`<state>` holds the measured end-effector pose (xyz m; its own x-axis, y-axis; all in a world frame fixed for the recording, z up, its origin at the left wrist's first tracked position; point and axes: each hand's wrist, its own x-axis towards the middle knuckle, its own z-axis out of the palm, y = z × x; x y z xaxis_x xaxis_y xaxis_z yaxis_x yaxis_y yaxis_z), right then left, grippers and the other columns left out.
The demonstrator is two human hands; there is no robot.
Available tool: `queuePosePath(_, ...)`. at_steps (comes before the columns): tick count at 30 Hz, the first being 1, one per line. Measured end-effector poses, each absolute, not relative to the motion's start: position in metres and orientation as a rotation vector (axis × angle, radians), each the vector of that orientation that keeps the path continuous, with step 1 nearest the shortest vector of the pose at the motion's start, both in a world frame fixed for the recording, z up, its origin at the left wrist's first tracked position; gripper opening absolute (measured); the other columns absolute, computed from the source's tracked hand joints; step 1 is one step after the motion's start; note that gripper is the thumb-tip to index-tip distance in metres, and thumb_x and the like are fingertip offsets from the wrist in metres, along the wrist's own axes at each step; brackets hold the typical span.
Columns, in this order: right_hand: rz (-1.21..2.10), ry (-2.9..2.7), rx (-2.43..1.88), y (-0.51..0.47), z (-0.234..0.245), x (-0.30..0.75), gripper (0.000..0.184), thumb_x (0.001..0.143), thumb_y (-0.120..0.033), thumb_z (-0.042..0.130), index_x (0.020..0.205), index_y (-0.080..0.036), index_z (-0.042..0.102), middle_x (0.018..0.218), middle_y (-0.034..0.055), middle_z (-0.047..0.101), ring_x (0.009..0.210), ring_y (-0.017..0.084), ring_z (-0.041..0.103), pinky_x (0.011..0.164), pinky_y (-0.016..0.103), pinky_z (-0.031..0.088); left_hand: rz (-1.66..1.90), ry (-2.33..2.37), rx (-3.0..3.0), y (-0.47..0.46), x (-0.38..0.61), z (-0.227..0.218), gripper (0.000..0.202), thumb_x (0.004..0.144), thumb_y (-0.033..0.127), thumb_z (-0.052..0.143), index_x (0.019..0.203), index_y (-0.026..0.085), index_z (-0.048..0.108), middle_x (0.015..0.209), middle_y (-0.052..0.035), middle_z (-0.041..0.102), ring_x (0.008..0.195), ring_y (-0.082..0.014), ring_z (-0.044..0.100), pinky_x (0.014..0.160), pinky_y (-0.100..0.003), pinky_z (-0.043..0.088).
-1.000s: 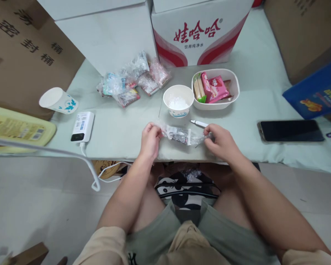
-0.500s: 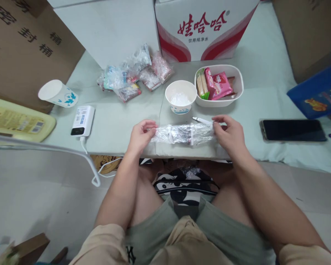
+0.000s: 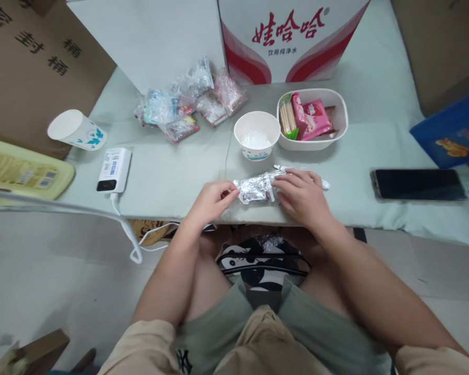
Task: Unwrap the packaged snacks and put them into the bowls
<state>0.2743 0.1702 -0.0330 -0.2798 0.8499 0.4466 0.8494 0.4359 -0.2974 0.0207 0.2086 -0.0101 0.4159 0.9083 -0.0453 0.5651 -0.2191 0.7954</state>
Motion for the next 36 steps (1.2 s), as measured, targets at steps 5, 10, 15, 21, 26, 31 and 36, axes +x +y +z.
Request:
queuePosePath(5,0.044,-1.979,-1.377,0.165,-0.027,0.265,0.021,0.093,-0.020,0.050,0.097,-0.025,0.070,0.093,0.0068,0.072,0.089,0.023,0.063,0.081,0.038,0.047,0.899,1.249,1.119,0.206,0.030,-0.002,0.029,0.082,0.043,0.067,0.073,0.018,0.056,0.063,0.0017,0.056,0.048,-0.0073,0.043,0.044,-0.020,0.029)
queuePosePath(10,0.321,-2.310,-1.228,0.162,-0.025,0.241,0.045,0.089,-0.015,0.047,0.131,-0.025,0.059,0.137,0.0086,0.062,0.131,0.027,0.052,0.106,0.047,0.042,1.002,1.021,0.666,0.203,0.043,0.014,0.035,0.079,0.039,0.077,0.069,0.017,0.050,0.065,0.0029,0.051,0.044,-0.0033,0.038,0.039,-0.017,0.028)
queuePosePath(15,0.222,-2.403,-1.313,0.165,-0.023,0.240,0.054,0.082,-0.017,0.057,0.134,-0.029,0.058,0.125,0.0080,0.063,0.136,0.031,0.043,0.119,0.053,0.023,1.090,1.005,0.498,0.210,0.043,0.016,0.031,0.081,0.031,0.075,0.071,0.018,0.049,0.064,0.0055,0.046,0.040,-0.0007,0.031,0.034,-0.013,0.020)
queuePosePath(21,0.090,-2.343,-1.349,0.160,-0.019,0.250,0.025,0.085,-0.016,0.058,0.104,-0.030,0.067,0.123,0.0050,0.065,0.126,0.028,0.051,0.108,0.046,0.034,1.266,1.157,0.349,0.227,0.035,0.003,0.026,0.081,0.023,0.072,0.070,0.016,0.049,0.062,0.0065,0.050,0.037,0.0005,0.031,0.031,-0.013,0.016)
queuePosePath(26,0.296,-2.422,-1.314,0.158,-0.014,0.258,0.021,0.086,-0.016,0.057,0.103,-0.027,0.062,0.120,0.0030,0.072,0.107,0.024,0.064,0.087,0.039,0.043,1.380,1.253,0.255,0.241,0.027,-0.007,0.024,0.085,0.017,0.063,0.066,0.016,0.048,0.058,0.0063,0.048,0.036,0.0005,0.032,0.031,-0.012,0.017)
queuePosePath(31,0.328,-2.441,-1.410,0.157,-0.017,0.265,0.031,0.089,-0.029,0.060,0.119,-0.023,0.058,0.132,0.0092,0.067,0.117,0.030,0.062,0.094,0.046,0.040,1.421,1.313,0.304,0.247,0.018,-0.010,0.026,0.081,0.017,0.064,0.063,0.017,0.045,0.055,0.0073,0.042,0.037,0.0002,0.030,0.033,-0.013,0.015)
queuePosePath(36,0.267,-2.451,-1.514,0.161,-0.021,0.262,0.045,0.089,-0.024,0.058,0.134,-0.027,0.057,0.143,0.0093,0.059,0.118,0.032,0.060,0.089,0.045,0.041,1.440,1.357,0.364,0.248,0.017,-0.008,0.022,0.079,0.016,0.061,0.063,0.017,0.046,0.056,0.0068,0.044,0.037,-0.0005,0.030,0.033,-0.015,0.014)
